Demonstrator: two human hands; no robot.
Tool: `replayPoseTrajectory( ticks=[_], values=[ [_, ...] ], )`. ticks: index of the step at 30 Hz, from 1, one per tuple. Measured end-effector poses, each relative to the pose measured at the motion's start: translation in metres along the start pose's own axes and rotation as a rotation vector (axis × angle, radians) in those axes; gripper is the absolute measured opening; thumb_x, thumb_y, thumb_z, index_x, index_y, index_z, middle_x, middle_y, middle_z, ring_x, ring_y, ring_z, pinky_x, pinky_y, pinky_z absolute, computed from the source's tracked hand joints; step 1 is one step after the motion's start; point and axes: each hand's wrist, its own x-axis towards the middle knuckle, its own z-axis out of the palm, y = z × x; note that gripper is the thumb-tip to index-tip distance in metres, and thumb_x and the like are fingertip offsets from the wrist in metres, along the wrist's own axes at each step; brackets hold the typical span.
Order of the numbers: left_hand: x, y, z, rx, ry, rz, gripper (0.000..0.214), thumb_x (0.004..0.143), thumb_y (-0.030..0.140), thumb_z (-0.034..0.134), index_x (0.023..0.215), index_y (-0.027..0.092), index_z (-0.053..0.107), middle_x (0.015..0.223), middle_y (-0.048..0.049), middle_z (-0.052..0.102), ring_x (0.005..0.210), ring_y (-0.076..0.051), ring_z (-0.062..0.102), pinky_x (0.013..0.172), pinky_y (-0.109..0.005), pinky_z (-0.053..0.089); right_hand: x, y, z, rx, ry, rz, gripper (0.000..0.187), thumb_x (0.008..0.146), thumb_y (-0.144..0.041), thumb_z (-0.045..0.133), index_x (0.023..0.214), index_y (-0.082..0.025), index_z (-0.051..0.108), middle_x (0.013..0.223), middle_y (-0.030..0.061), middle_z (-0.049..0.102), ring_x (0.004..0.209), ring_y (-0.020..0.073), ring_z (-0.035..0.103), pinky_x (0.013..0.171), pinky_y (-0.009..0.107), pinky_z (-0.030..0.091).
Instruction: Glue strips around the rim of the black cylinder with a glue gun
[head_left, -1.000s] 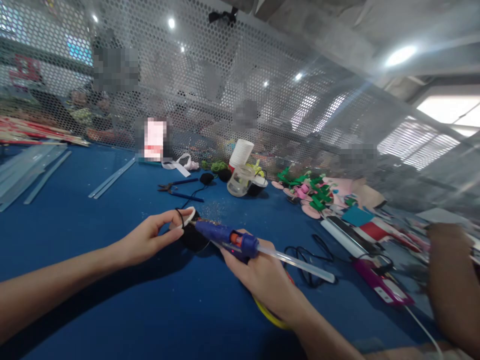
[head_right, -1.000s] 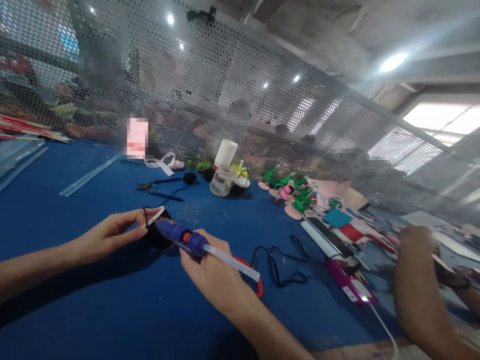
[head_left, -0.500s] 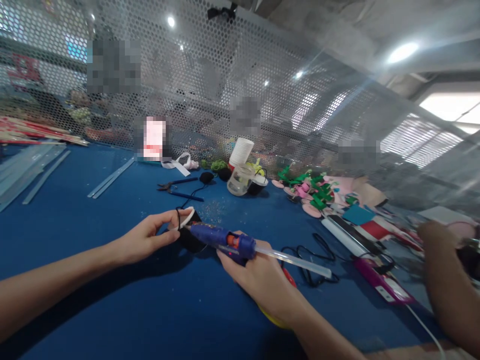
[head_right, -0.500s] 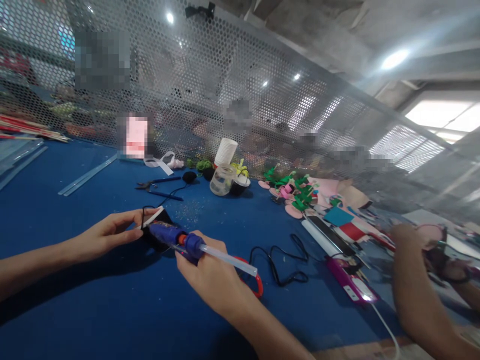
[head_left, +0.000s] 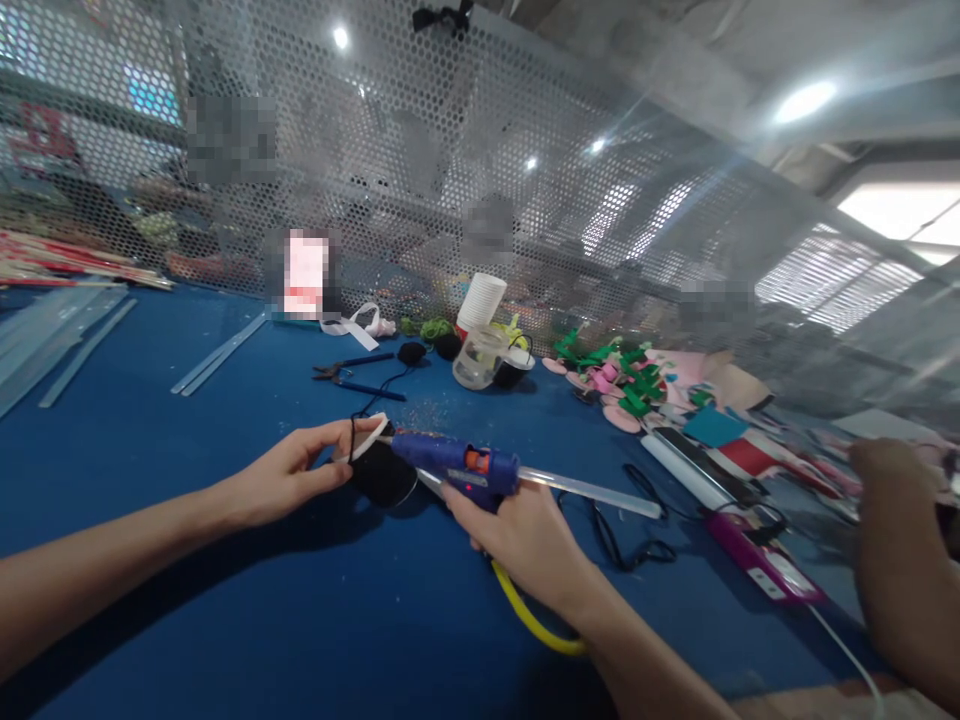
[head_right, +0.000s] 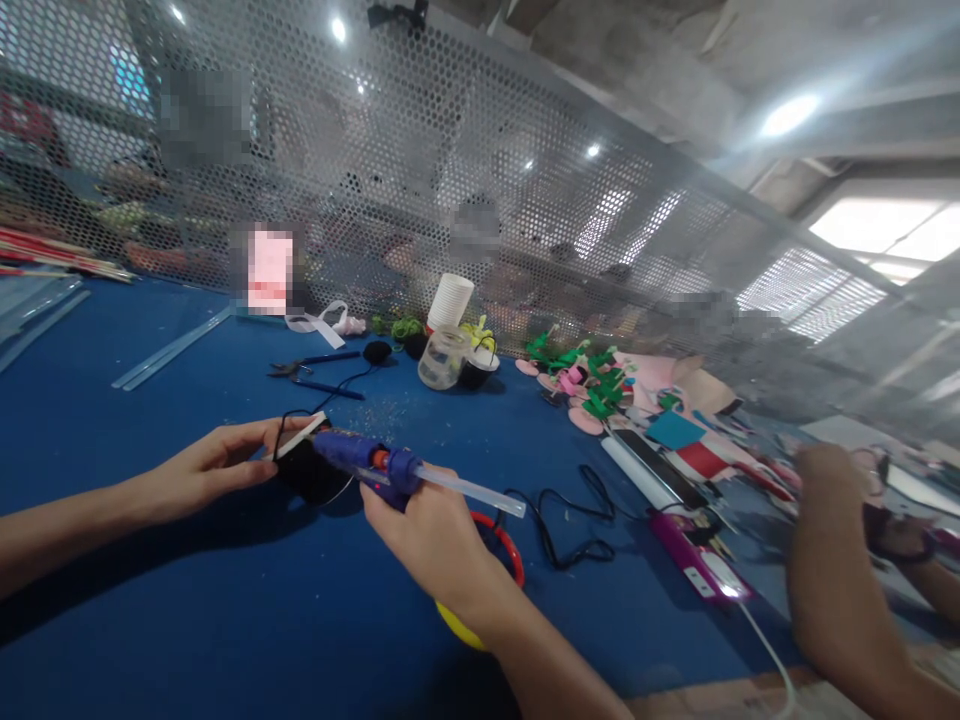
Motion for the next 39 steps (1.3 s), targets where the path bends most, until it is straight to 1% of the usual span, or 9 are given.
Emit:
replayPoseTrajectory(
  ticks=[5, 12, 16, 18, 20, 24, 28, 34, 39],
  values=[
    [0.0, 0.0, 0.0, 0.009, 0.001, 0.026, 0.022, 0.078, 0.032, 0.053, 0.063, 0.017, 0.047, 0.132, -0.0059, 0.043, 0.125, -0.03, 0.03, 0.1, -0.038, 0.025, 0.0, 0.0, 0.001, 0.025, -0.017, -0.02, 0.018, 0.071, -0.024, 0.052, 0.053, -0.021, 0.05, 0.036, -0.0042, 0.046, 0.036, 0.012, 0.046, 0.04, 0.023, 0.038],
    [0.0, 0.0, -0.002, 0.04, -0.024, 0.011, 0.022, 0.076, 0.032, 0.054, 0.063, 0.016, 0.047, 0.133, -0.0078, 0.042, 0.124, -0.031, 0.031, 0.1, -0.039, 0.026, 0.0, -0.002, 0.0, 0.028, -0.01, 0.012, 0.022, 0.072, -0.026, 0.05, 0.051, -0.019, 0.051, 0.036, -0.004, 0.046, 0.034, 0.0101, 0.044, 0.037, 0.02, 0.036],
    [-0.001, 0.001, -0.001, 0.074, -0.024, 0.02, 0.017, 0.076, 0.03, 0.053, 0.068, 0.015, 0.053, 0.134, -0.0079, 0.041, 0.123, -0.031, 0.033, 0.099, -0.04, 0.027, 0.0, -0.004, -0.001, 0.096, -0.072, 0.088, 0.019, 0.071, -0.027, 0.051, 0.056, -0.017, 0.052, 0.041, -0.0024, 0.051, 0.034, 0.0096, 0.047, 0.036, 0.02, 0.038],
    [-0.001, 0.001, -0.001, 0.072, -0.028, 0.018, 0.017, 0.075, 0.031, 0.053, 0.07, 0.015, 0.054, 0.133, -0.0084, 0.042, 0.122, -0.031, 0.033, 0.1, -0.04, 0.026, 0.002, -0.004, -0.003, 0.136, -0.095, 0.153, 0.019, 0.071, -0.029, 0.051, 0.057, -0.017, 0.052, 0.041, -0.0029, 0.05, 0.034, 0.0097, 0.047, 0.036, 0.019, 0.039],
    [0.0, -0.001, -0.001, 0.066, -0.032, 0.022, 0.017, 0.076, 0.032, 0.053, 0.071, 0.015, 0.054, 0.132, -0.0093, 0.042, 0.122, -0.031, 0.033, 0.1, -0.04, 0.026, 0.005, -0.004, -0.004, 0.163, -0.088, 0.192, 0.019, 0.071, -0.03, 0.051, 0.057, -0.017, 0.051, 0.038, -0.0044, 0.046, 0.033, 0.0093, 0.046, 0.035, 0.019, 0.038],
    [0.0, -0.003, -0.002, 0.057, -0.03, 0.041, 0.018, 0.077, 0.031, 0.051, 0.068, 0.016, 0.05, 0.132, -0.0098, 0.043, 0.122, -0.031, 0.034, 0.098, -0.041, 0.029, 0.01, -0.001, -0.005, 0.177, -0.062, 0.189, 0.019, 0.07, -0.028, 0.051, 0.055, -0.017, 0.05, 0.035, -0.0057, 0.043, 0.03, 0.008, 0.044, 0.035, 0.018, 0.039],
    [0.0, -0.003, -0.002, 0.062, -0.032, 0.04, 0.017, 0.077, 0.031, 0.051, 0.069, 0.016, 0.05, 0.13, -0.0098, 0.045, 0.12, -0.031, 0.037, 0.096, -0.04, 0.03, 0.012, 0.002, -0.004, 0.177, -0.068, 0.183, 0.019, 0.07, -0.028, 0.051, 0.054, -0.017, 0.049, 0.035, -0.006, 0.043, 0.03, 0.0076, 0.043, 0.034, 0.018, 0.038],
    [0.0, -0.004, -0.003, 0.053, -0.037, 0.047, 0.019, 0.077, 0.029, 0.05, 0.065, 0.016, 0.045, 0.129, -0.0097, 0.045, 0.121, -0.03, 0.035, 0.096, -0.038, 0.03, 0.014, 0.0, -0.005, 0.176, -0.064, 0.199, 0.018, 0.071, -0.029, 0.05, 0.057, -0.016, 0.051, 0.035, -0.0056, 0.044, 0.03, 0.0084, 0.044, 0.035, 0.018, 0.039],
    [0.0, 0.0, -0.001, 0.059, -0.033, 0.02, 0.022, 0.077, 0.034, 0.051, 0.064, 0.017, 0.045, 0.131, -0.0113, 0.044, 0.12, -0.031, 0.036, 0.096, -0.04, 0.031, 0.016, 0.001, -0.004, 0.168, -0.059, 0.198, 0.02, 0.071, -0.029, 0.051, 0.055, -0.017, 0.049, 0.034, -0.0058, 0.043, 0.03, 0.0082, 0.044, 0.036, 0.018, 0.039]
  ],
)
